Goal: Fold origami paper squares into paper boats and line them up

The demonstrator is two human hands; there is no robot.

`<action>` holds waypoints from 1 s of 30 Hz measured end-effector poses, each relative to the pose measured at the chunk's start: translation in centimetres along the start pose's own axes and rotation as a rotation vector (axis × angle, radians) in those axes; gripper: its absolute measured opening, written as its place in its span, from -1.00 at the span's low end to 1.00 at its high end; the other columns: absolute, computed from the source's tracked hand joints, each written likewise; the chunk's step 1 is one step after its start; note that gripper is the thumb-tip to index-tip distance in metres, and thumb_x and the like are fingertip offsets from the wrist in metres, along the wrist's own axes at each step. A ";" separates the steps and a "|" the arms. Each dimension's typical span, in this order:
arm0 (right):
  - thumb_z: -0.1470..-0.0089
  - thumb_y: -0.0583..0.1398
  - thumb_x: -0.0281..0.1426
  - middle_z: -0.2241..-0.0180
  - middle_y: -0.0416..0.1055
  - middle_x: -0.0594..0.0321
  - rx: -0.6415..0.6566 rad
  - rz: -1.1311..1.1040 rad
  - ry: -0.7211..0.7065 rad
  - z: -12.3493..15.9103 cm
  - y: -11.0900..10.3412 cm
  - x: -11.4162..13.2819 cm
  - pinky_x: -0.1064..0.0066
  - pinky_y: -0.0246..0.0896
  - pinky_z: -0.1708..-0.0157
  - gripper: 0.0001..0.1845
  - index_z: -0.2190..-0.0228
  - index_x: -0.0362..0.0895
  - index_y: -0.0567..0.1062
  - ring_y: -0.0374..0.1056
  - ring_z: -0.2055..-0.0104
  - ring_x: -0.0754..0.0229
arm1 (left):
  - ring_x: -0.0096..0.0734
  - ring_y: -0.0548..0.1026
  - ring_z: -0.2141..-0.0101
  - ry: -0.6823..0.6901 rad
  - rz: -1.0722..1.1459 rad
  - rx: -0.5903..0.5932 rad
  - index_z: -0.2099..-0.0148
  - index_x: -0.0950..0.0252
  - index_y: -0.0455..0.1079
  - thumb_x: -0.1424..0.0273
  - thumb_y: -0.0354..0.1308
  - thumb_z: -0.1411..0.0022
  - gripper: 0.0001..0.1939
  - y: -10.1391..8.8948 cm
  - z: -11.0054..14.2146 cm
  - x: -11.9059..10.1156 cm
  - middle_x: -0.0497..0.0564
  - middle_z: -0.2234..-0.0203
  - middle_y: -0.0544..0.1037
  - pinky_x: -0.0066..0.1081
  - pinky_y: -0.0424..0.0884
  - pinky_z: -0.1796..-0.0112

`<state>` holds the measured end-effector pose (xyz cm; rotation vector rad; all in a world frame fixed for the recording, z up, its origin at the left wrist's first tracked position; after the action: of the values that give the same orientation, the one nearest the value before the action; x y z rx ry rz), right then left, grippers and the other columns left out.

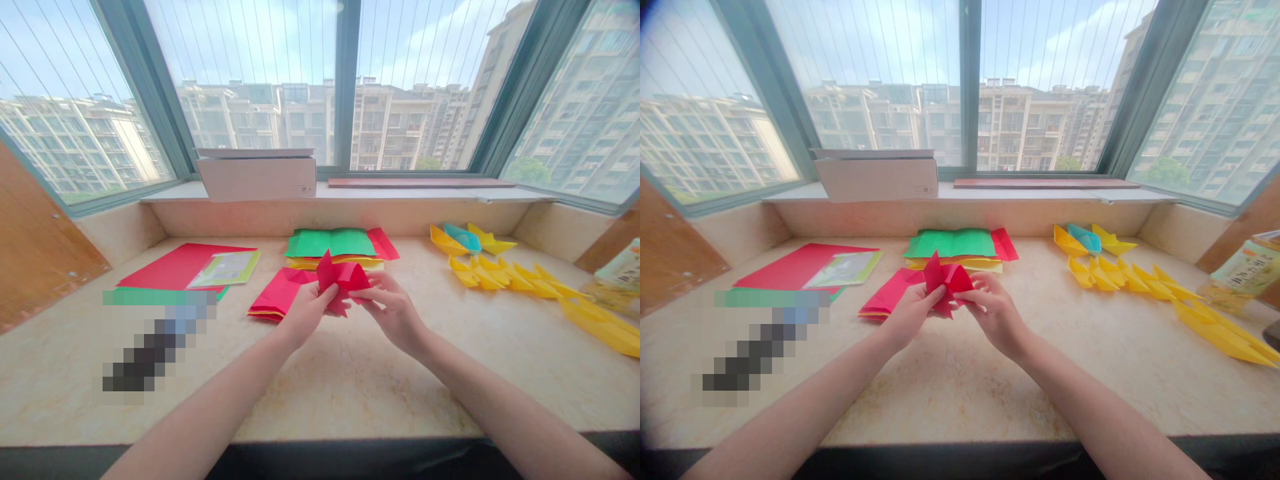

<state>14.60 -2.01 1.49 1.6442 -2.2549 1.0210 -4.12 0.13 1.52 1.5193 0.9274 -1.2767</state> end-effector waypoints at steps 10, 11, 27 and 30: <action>-0.23 0.18 -0.49 -0.09 0.28 0.13 0.120 0.138 -0.089 0.7 0.5 -0.9 0.06 0.34 0.01 -0.72 0.14 0.07 0.61 0.30 -0.08 0.02 | -0.30 0.58 0.38 0.014 0.036 0.029 0.12 0.44 0.53 0.10 0.30 -0.15 -0.53 0.0 0.0 0.1 0.20 0.29 0.64 -0.39 0.50 0.35; -0.23 0.18 -0.49 -0.09 0.29 0.13 0.126 0.151 -0.088 0.7 0.5 -1.0 0.05 0.34 0.01 -0.72 0.14 0.07 0.61 0.30 -0.08 0.02 | -0.30 0.58 0.38 0.011 0.040 0.035 0.12 0.44 0.53 0.10 0.31 -0.15 -0.53 0.0 0.0 0.1 0.20 0.31 0.64 -0.38 0.50 0.34; -0.18 0.20 -0.52 -0.07 0.33 0.12 0.163 0.188 -0.076 0.3 0.2 -0.2 0.07 0.38 0.01 -0.75 0.18 0.02 0.60 0.34 -0.06 0.00 | -0.36 0.56 0.43 0.033 -0.032 0.014 0.14 0.42 0.57 0.19 0.37 -0.10 -0.60 0.5 0.3 -0.6 0.16 0.31 0.64 -0.41 0.50 0.37; -0.17 0.20 -0.52 -0.10 0.32 0.12 0.158 0.208 -0.088 0.4 0.1 -0.3 0.04 0.37 0.00 -0.74 0.17 0.01 0.58 0.33 -0.09 -0.03 | -0.34 0.57 0.43 0.036 -0.016 0.007 0.14 0.41 0.57 0.20 0.37 -0.10 -0.62 0.4 0.3 -0.5 0.16 0.32 0.65 -0.40 0.49 0.37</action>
<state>14.70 -2.06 0.99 1.5653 -2.5045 1.2262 -3.94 -0.24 2.10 1.5473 0.9609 -1.2686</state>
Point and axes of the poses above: each hand's wrist, its own z-axis away from the middle knuckle, its own y-axis out of the palm, x = y × z, the point moved 1 cm from there along -z, towards the middle knuckle
